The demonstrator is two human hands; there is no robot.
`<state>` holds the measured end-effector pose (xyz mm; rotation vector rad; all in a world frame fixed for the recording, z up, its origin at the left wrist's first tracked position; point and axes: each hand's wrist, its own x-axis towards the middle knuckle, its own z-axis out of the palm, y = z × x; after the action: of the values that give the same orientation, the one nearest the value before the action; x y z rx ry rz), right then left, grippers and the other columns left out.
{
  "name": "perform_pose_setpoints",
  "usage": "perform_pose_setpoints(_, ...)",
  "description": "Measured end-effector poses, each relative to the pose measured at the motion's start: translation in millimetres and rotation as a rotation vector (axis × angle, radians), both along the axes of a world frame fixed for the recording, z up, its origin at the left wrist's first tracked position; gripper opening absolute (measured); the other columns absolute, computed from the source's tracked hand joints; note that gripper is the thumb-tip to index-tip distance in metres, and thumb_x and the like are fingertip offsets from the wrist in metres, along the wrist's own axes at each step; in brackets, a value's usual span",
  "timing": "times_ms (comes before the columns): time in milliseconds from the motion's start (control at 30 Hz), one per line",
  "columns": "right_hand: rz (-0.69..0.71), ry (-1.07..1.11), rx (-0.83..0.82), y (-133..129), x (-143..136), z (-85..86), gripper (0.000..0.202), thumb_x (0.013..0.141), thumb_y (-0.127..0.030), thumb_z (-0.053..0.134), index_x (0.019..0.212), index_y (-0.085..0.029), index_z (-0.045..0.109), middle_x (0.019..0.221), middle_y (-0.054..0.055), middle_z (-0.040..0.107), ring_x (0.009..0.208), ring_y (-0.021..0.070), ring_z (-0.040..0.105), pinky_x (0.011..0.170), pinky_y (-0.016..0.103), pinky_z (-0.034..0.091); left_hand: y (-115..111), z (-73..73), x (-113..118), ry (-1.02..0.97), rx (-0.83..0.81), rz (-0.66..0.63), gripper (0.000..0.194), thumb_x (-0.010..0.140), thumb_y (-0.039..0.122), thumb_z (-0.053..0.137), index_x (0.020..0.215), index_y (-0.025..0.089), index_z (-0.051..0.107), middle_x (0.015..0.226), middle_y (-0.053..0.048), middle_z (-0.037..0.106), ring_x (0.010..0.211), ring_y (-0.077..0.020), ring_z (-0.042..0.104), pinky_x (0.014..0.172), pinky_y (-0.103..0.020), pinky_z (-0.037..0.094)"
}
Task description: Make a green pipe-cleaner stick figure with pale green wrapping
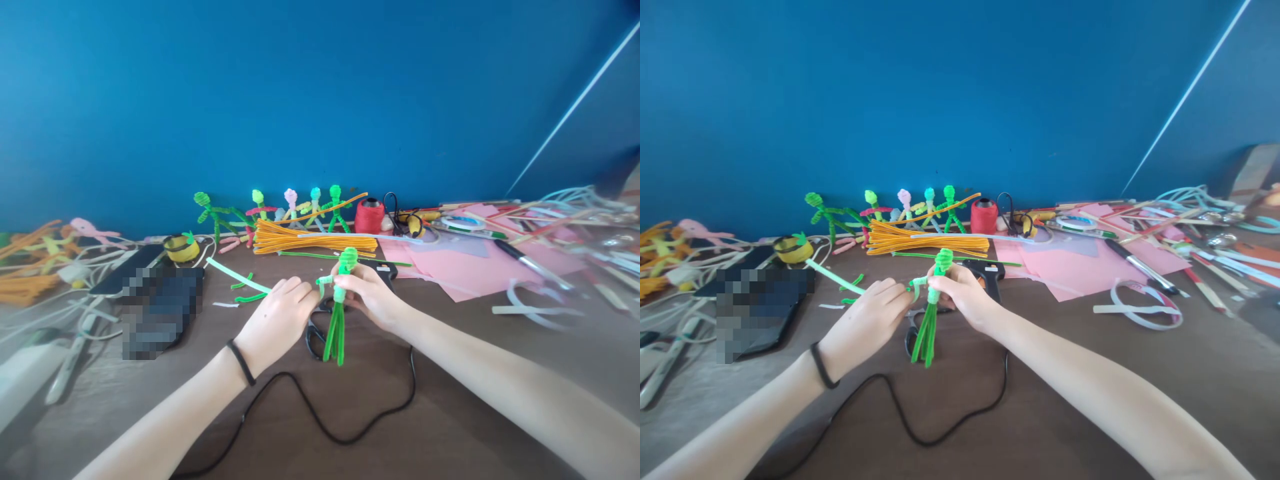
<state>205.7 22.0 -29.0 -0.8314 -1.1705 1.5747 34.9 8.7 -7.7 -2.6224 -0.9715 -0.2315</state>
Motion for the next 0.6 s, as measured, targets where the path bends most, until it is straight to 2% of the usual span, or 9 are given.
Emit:
perform_pose_setpoints(200, -0.005, -0.118, 0.114, 3.8, 0.3, -3.5, 0.011, 0.068, -0.025, 0.054, 0.067, -0.017, 0.047, 0.048, -0.008, 0.033, 0.039, 0.004, 0.025, 0.037, 0.019, 0.017, -1.2, 4.8, -1.6, -0.024, 0.084, -0.034, 0.022, 0.084, 0.013, 0.037, 0.067, 0.016, 0.05, 0.066, -0.003, 0.05, 0.063, -0.0161, 0.041, 0.059, -0.03, 0.033)
perform_pose_setpoints(400, 0.059, -0.224, 0.126, 3.1, 0.3, -1.9, 0.009, 0.069, -0.023, 0.052, 0.068, -0.017, 0.046, 0.046, -0.009, 0.032, 0.038, 0.0039, 0.025, 0.038, 0.02, 0.018, 0.8, 8.5, -4.9, -0.061, 0.151, -0.045, 0.023, 0.086, 0.017, 0.036, 0.071, 0.016, 0.053, 0.065, -0.002, 0.05, 0.064, -0.0157, 0.04, 0.06, -0.029, 0.032)
perform_pose_setpoints(600, 0.149, -0.283, 0.142, 4.6, 2.0, -9.0, 0.005, 0.069, -0.019, 0.052, 0.071, -0.016, 0.049, 0.049, -0.008, 0.039, 0.04, 0.0041, 0.029, 0.039, 0.019, 0.019, 3.1, 9.0, -6.3, -0.066, 0.19, 0.019, 0.024, 0.086, 0.022, 0.038, 0.066, 0.017, 0.052, 0.063, -0.003, 0.05, 0.066, -0.0172, 0.041, 0.059, -0.031, 0.03)
